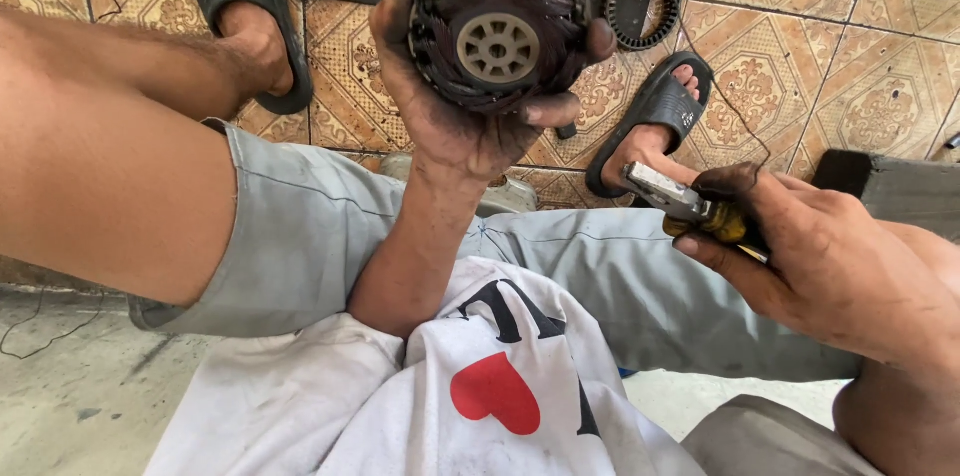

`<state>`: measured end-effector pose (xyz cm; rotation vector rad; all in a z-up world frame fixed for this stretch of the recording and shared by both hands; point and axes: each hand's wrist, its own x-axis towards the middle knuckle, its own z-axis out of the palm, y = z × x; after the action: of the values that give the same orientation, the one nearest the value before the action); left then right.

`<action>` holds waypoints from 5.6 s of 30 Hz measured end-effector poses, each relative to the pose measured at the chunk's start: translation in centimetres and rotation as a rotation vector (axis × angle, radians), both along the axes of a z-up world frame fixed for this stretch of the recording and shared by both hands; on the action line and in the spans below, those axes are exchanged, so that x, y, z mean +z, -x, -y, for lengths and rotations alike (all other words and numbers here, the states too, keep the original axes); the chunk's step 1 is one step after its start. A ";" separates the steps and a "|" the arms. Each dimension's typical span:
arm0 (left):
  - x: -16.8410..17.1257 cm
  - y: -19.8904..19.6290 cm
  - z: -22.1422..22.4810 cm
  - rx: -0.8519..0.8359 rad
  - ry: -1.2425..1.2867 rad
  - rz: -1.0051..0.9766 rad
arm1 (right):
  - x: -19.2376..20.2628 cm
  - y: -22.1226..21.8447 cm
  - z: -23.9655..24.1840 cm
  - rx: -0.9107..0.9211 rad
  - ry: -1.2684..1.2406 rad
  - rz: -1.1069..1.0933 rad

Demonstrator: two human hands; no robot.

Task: Removing plastic insulators from the slots of a motor stator using pliers and a screwdriver.

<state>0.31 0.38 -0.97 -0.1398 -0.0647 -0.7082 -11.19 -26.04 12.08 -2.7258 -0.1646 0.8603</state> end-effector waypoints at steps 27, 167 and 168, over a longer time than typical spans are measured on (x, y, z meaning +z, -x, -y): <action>-1.6 -2.0 -1.2 -0.150 -0.020 0.270 | -5.6 1.9 13.5 -1.342 -0.509 -0.279; -2.4 -2.1 4.3 0.241 -0.997 0.005 | -1.5 -7.3 -0.2 -0.300 -0.780 -0.073; -3.4 -2.3 4.6 0.256 -0.996 0.008 | -0.4 -9.5 -1.8 -0.285 -0.781 -0.069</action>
<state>2.59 -4.23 -4.38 0.8126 0.2607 -0.4205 -1.69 -24.21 11.73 -1.9294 -0.0710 0.6279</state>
